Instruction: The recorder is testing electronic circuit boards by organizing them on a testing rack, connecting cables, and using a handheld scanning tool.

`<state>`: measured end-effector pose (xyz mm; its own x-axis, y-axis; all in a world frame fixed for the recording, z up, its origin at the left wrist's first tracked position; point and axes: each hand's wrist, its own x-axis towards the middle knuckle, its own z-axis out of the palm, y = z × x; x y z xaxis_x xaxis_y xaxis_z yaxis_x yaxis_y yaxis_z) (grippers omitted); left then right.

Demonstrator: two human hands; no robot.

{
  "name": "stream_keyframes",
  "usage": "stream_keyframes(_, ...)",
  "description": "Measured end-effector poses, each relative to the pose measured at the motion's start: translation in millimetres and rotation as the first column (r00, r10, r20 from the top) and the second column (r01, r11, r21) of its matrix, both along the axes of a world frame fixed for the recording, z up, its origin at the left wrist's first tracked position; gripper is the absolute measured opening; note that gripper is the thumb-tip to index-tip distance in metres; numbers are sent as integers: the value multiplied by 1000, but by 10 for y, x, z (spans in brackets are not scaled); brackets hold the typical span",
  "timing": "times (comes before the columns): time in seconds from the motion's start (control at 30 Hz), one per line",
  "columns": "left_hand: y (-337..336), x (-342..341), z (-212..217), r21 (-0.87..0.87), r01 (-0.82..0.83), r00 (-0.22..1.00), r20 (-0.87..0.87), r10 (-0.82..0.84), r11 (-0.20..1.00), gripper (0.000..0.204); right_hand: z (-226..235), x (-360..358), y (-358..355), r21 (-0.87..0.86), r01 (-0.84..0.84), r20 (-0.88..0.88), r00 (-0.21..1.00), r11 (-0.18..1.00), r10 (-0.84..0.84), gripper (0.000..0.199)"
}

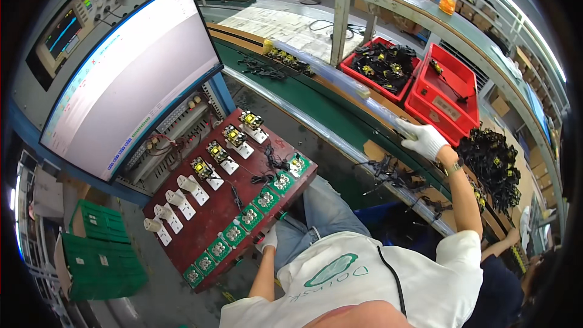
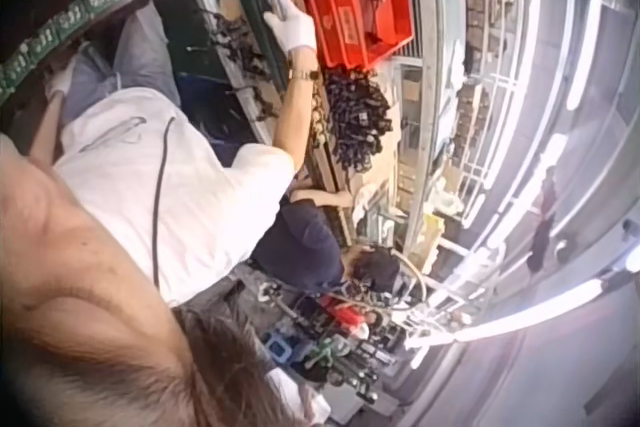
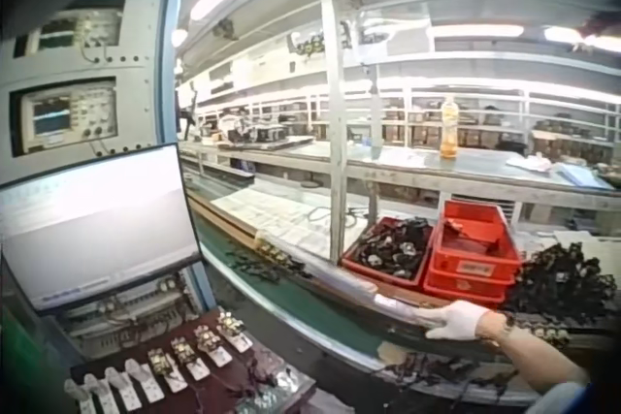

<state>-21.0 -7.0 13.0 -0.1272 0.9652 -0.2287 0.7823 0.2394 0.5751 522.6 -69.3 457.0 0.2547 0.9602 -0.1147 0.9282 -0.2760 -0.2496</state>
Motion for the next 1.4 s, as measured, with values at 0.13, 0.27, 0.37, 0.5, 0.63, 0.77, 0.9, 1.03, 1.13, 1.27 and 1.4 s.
stream_keyframes(0.13, 25, 21, 136, -88, -6, 999, -49, 2, 996, 73, 8, 7, -734, -7, 48, -13, 999, 999, -48, 77)
stream_keyframes(0.27, -13, 0, 156, -115, -13, 997, -81, 3, 993, 73, -41, 51, -1398, 72, 118, 11, 993, 990, -120, 74)
stream_keyframes(0.37, -29, -9, 66, 44, 3, 1000, -21, -2, 999, 73, -153, 60, -1794, 237, 269, 79, 952, 934, -294, 73)
stream_keyframes(0.5, -23, 78, 35, 40, -39, 980, -194, 46, 998, 75, -424, 105, -2187, 496, 234, 166, 920, 836, -356, 71)
stream_keyframes(0.63, -302, 228, 502, 47, -23, 943, -330, 37, 999, 70, -489, 369, -2866, 707, 271, 185, 820, 653, -542, 64)
stream_keyframes(0.77, -1075, 531, 1498, 306, 249, 914, 239, -327, 919, 22, -189, 745, -3556, 788, 347, 204, 632, 508, -748, 55)
stream_keyframes(0.9, -727, 1265, 2492, 401, 447, 634, 489, -599, 800, 22, 502, 964, -3458, 782, 150, 516, 389, 605, -763, 48)
stream_keyframes(1.03, 276, 2300, 3125, 705, 414, 507, 348, -789, 577, 23, 1423, 1277, -2645, 636, 469, 478, 384, 613, -790, 60)
stream_keyframes(1.13, 861, 2950, 3316, 783, 407, 562, 191, -805, 470, 21, 1951, 1700, -1819, 618, 355, 608, 349, 701, -713, 68)
stream_keyframes(1.27, 1547, 3853, 3377, 810, 412, 735, -24, -678, 417, 28, 2286, 2049, -630, 640, 47, 758, 121, 767, -641, 60)
stream_keyframes(1.4, 2021, 4459, 3326, 784, 491, 791, -219, -571, 379, 38, 1650, 1370, 358, 795, -328, 589, 618, 510, -521, 48)
